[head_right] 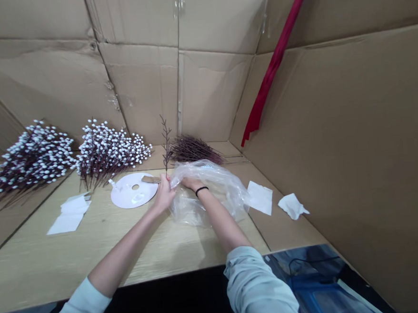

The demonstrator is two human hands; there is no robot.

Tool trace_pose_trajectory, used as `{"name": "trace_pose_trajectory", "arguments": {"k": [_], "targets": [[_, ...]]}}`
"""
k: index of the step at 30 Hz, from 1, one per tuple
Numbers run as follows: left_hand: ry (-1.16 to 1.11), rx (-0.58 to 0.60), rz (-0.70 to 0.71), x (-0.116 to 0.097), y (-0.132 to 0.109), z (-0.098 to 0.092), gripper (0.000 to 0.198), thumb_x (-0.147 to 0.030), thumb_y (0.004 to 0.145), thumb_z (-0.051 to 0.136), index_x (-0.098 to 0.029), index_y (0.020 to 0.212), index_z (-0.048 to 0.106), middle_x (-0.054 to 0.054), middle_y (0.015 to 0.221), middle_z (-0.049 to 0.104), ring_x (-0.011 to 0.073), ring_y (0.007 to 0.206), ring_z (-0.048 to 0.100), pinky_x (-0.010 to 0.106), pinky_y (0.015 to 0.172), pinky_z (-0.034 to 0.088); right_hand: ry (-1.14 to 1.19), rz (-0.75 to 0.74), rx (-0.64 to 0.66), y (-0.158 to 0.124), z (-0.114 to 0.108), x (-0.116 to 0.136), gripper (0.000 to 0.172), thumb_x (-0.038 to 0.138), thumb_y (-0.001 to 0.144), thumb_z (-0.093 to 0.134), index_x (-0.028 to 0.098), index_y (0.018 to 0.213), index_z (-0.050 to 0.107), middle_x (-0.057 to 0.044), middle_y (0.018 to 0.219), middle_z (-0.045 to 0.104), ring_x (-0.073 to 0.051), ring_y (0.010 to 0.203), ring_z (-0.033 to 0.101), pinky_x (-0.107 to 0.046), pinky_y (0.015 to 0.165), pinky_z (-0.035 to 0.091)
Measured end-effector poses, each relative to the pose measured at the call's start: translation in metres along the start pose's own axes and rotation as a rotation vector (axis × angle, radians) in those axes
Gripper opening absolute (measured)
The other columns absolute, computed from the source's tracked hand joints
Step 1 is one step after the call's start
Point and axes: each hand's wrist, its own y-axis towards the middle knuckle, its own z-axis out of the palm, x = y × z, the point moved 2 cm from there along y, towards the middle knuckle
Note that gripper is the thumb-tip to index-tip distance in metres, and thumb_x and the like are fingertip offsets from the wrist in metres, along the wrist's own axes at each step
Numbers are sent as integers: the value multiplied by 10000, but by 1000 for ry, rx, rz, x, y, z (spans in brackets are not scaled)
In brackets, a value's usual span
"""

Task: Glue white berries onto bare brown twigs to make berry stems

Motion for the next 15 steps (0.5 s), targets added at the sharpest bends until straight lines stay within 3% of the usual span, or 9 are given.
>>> {"name": "trace_pose_trajectory", "arguments": {"k": [5,15], "targets": [[-36,-27,-7,-1,-2,0,366,-7,566,421,-214,817,254,4,781,447,154,712,477,267,637,363,40,20,96,-2,0,1,273,349,768,506,125,816,654,-120,1004,657,-203,879,587,-293,841,406],[-49,-89,-48,-3,-4,0,346,-30,605,461,-217,812,257,19,801,473,172,736,500,289,661,390,60,-105,162,-23,-13,1,273,308,826,431,170,982,609,-67,1070,634,-173,920,577,-288,859,414]]}}
